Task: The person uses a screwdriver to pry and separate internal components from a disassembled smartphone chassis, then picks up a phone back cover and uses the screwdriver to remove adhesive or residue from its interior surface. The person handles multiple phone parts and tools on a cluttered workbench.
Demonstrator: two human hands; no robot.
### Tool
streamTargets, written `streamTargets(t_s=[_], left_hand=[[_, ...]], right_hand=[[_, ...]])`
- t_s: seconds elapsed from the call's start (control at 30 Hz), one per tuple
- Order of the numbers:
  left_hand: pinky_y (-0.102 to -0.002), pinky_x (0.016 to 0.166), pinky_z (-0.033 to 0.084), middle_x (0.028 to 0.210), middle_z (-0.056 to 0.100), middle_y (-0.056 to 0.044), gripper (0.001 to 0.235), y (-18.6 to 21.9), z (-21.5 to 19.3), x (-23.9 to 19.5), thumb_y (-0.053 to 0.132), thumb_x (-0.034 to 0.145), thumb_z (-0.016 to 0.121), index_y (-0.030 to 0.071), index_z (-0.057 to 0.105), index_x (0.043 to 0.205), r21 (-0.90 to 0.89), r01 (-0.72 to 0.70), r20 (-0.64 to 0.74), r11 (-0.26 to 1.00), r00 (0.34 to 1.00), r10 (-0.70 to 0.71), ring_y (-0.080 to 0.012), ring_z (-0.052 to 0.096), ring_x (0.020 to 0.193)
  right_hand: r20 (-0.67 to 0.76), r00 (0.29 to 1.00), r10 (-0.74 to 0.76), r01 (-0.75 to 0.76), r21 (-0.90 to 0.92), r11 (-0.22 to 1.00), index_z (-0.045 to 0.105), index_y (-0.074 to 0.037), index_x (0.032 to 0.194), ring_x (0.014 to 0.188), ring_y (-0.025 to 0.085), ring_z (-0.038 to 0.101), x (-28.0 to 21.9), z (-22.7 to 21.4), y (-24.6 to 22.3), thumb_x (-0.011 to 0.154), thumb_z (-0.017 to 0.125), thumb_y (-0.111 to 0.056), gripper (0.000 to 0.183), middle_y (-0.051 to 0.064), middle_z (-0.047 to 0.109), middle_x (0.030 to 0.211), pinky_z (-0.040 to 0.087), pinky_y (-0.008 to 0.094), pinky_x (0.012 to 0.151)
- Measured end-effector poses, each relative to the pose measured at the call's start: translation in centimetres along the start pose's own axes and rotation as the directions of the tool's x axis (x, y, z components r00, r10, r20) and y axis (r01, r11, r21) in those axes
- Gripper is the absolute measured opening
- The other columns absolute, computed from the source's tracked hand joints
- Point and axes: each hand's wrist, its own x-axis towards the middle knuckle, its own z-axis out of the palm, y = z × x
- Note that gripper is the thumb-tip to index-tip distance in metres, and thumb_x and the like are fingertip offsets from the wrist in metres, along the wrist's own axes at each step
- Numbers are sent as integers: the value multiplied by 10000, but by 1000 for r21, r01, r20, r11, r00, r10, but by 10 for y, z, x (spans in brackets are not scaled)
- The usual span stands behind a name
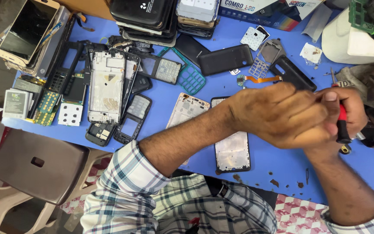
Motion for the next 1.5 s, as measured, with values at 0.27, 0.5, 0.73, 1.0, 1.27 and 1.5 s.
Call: streamTargets(t_s=[0.27,0.5,0.73,1.0,1.27,1.5], left_hand=[[-341,743,354,829,384,15,117,7,9,-3,169,1109,542,174,527,993,140,262,205,955,936,-287,-150,468,766],[-338,704,370,807,383,17,233,15,16,-8,157,1029,611,188,451,863,267,362,288,893,855,-432,-142,467,731],[-317,544,302,667,356,31,301,11,15,-1,185,977,627,183,421,757,318,384,392,867,779,-489,-114,416,569],[-312,592,340,740,404,44,253,6,5,6,192,1044,630,183,464,852,146,346,142,927,920,-366,-113,472,648],[-310,604,347,763,424,48,148,8,3,5,153,1026,629,176,527,922,70,331,124,941,933,-338,-108,492,670],[-399,530,503,652,561,-22,157,11,5,9,199,905,676,119,577,813,-132,558,571,820,719,-397,-211,646,592]], right_hand=[[-28,1000,15,-14,31,999,559,26,1032,658,55,477,-1,7,-1,1249,570,-280,375,26,562,783,390,216,620],[-13,999,47,-46,86,995,542,38,1016,592,66,472,1,11,-6,1251,582,-279,397,48,565,753,380,219,569],[-20,999,46,-44,75,996,562,41,1001,565,77,484,1,11,-8,1254,584,-285,413,61,568,733,394,225,563],[-25,999,-31,33,90,995,525,25,988,679,40,416,-1,7,10,1266,600,-326,454,18,532,796,360,205,652],[-15,997,-78,77,-80,994,544,47,1054,761,53,447,-2,3,11,1216,603,-351,434,15,541,883,385,215,695],[-60,998,5,-7,-32,999,558,30,1010,698,57,435,0,9,-1,1228,591,-343,433,27,559,828,365,210,661]])
